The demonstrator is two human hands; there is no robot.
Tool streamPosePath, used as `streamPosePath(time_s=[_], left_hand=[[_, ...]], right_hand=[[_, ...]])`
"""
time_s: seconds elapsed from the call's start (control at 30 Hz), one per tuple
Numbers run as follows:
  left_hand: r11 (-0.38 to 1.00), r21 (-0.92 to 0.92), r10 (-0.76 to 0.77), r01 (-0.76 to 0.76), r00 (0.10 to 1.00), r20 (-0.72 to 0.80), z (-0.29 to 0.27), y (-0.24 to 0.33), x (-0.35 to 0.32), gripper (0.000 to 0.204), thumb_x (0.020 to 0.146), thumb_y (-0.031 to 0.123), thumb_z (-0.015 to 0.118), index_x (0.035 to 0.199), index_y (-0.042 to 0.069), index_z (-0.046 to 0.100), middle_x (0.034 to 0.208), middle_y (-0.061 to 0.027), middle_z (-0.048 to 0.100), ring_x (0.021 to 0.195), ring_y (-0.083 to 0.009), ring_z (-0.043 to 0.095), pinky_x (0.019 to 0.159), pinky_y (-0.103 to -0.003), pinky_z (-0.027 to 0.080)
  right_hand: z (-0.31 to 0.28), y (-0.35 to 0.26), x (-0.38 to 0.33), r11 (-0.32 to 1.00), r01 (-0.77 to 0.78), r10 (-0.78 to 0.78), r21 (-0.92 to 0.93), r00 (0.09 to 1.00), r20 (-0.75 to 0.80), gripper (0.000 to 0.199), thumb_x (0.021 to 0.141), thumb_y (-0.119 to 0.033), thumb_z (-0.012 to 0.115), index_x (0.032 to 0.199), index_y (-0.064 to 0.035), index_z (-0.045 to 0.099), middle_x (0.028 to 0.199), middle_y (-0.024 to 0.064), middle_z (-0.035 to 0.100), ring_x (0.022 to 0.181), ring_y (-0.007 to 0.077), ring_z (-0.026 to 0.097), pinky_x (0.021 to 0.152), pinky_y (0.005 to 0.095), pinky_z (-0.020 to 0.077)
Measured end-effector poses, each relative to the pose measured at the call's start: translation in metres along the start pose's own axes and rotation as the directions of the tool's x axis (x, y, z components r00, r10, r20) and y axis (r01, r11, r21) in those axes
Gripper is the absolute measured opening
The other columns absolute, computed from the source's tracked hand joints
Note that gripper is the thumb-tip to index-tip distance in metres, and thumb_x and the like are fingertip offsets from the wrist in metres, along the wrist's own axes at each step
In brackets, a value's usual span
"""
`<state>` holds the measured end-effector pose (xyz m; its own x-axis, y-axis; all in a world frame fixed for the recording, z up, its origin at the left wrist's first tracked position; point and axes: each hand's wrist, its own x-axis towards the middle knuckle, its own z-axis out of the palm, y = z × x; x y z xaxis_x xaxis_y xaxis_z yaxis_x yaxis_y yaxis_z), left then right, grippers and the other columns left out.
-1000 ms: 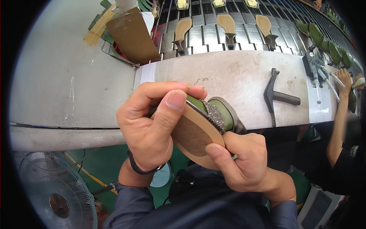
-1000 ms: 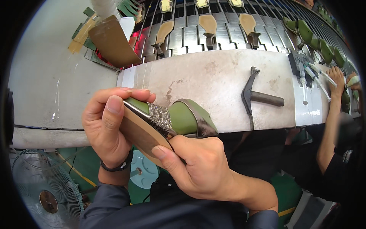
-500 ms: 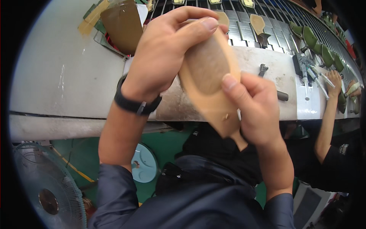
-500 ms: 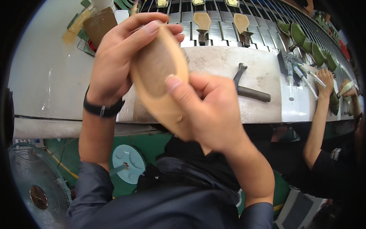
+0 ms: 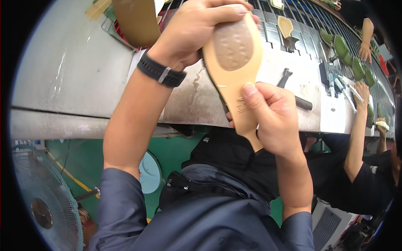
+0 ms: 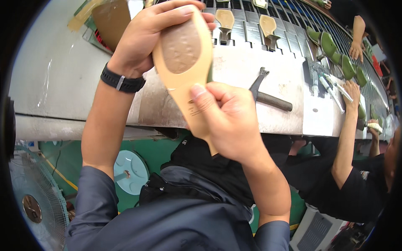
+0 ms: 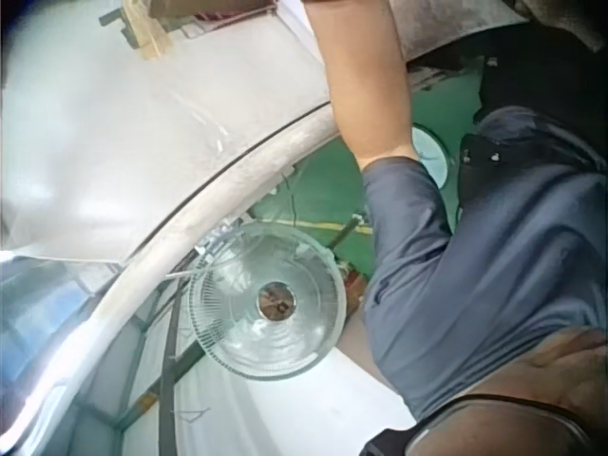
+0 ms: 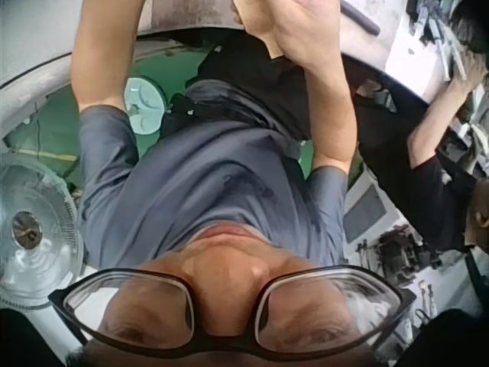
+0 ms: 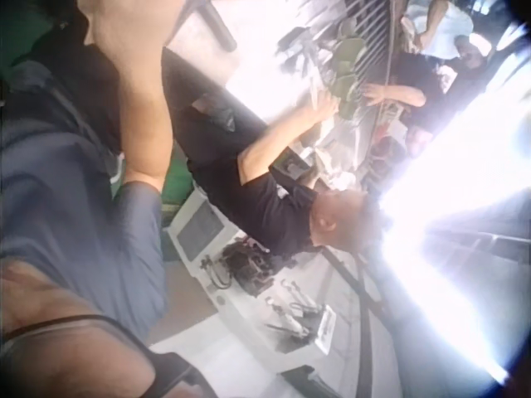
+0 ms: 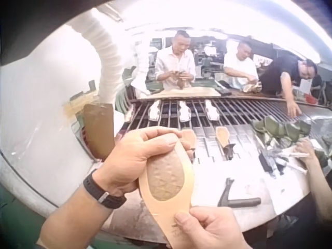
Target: The person assembles heeled shoes by taking shoe lasts and soles from a conveyor belt, attaching and pressing the soles onto the shoe uppers by hand, and tapping along the edges with a hammer.
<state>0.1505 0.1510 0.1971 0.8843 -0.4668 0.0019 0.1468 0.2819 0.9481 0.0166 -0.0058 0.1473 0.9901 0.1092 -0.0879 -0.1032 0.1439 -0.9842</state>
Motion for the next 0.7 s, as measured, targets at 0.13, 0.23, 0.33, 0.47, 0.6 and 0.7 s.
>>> streamPosePath(time_s=[0.13,0.23,0.33,0.47,0.6,0.7], left_hand=[[0.990,0.047,0.124,-0.131,0.983,0.139,-0.039,-0.005,-0.001,0.038,0.106,0.016,0.060,0.137,-0.005,0.059,0.128,-0.0245,0.070,0.123,-0.0347,0.069,0.103,-0.041,0.059],[0.990,0.055,0.125,-0.133,0.983,0.133,-0.044,-0.009,0.000,0.038,0.107,0.018,0.059,0.139,-0.004,0.059,0.129,-0.0252,0.069,0.126,-0.0353,0.067,0.102,-0.043,0.060],[0.990,0.055,0.121,-0.129,0.984,0.134,-0.038,-0.010,0.006,0.038,0.107,0.018,0.058,0.138,-0.004,0.058,0.129,-0.0250,0.069,0.124,-0.0345,0.068,0.102,-0.043,0.059],[0.984,0.108,0.126,-0.139,0.985,0.119,-0.023,-0.002,0.005,0.040,0.106,0.019,0.061,0.138,-0.004,0.056,0.128,-0.0240,0.069,0.120,-0.0323,0.070,0.103,-0.043,0.058],[0.982,0.113,0.136,-0.154,0.979,0.151,-0.003,0.000,-0.003,0.038,0.100,0.015,0.068,0.130,-0.008,0.064,0.129,-0.0227,0.071,0.122,-0.0297,0.069,0.105,-0.040,0.056],[0.928,0.182,0.244,-0.326,0.898,0.365,0.026,0.002,-0.007,0.036,0.101,0.020,0.069,0.128,-0.004,0.071,0.150,-0.0225,0.059,0.141,-0.0304,0.055,0.118,-0.043,0.043]], right_hand=[[0.015,-0.002,0.003,0.980,0.079,-0.080,-0.184,0.997,0.001,0.035,0.106,-0.021,0.063,0.083,0.0051,0.069,0.059,0.0077,0.058,0.055,0.0095,0.053,0.052,0.0323,0.0447],[0.012,0.000,0.005,0.966,0.135,-0.137,-0.219,0.991,0.008,0.037,0.105,-0.022,0.063,0.082,0.0054,0.070,0.057,0.0102,0.057,0.052,0.0114,0.054,0.051,0.0343,0.0445],[0.004,-0.002,0.008,0.971,0.111,-0.111,-0.213,0.994,0.014,0.038,0.105,-0.024,0.062,0.081,0.0053,0.071,0.055,0.0127,0.058,0.051,0.0136,0.056,0.050,0.0352,0.0450],[-0.006,-0.017,0.006,0.980,-0.063,0.076,-0.187,0.995,0.067,0.037,0.108,-0.025,0.062,0.086,0.0030,0.074,0.065,0.0026,0.067,0.060,0.0055,0.059,0.053,0.0272,0.0479],[-0.033,-0.032,-0.003,0.819,0.189,-0.230,-0.542,0.973,-0.008,0.034,0.094,-0.028,0.079,0.079,0.0021,0.072,0.062,0.0042,0.068,0.057,0.0132,0.066,0.060,0.0290,0.0545],[-0.048,-0.067,0.003,0.790,0.415,-0.517,-0.451,0.847,-0.126,0.040,0.090,-0.028,0.084,0.109,0.0046,0.072,0.095,0.0109,0.077,0.090,0.0171,0.074,0.082,0.0326,0.0579]])
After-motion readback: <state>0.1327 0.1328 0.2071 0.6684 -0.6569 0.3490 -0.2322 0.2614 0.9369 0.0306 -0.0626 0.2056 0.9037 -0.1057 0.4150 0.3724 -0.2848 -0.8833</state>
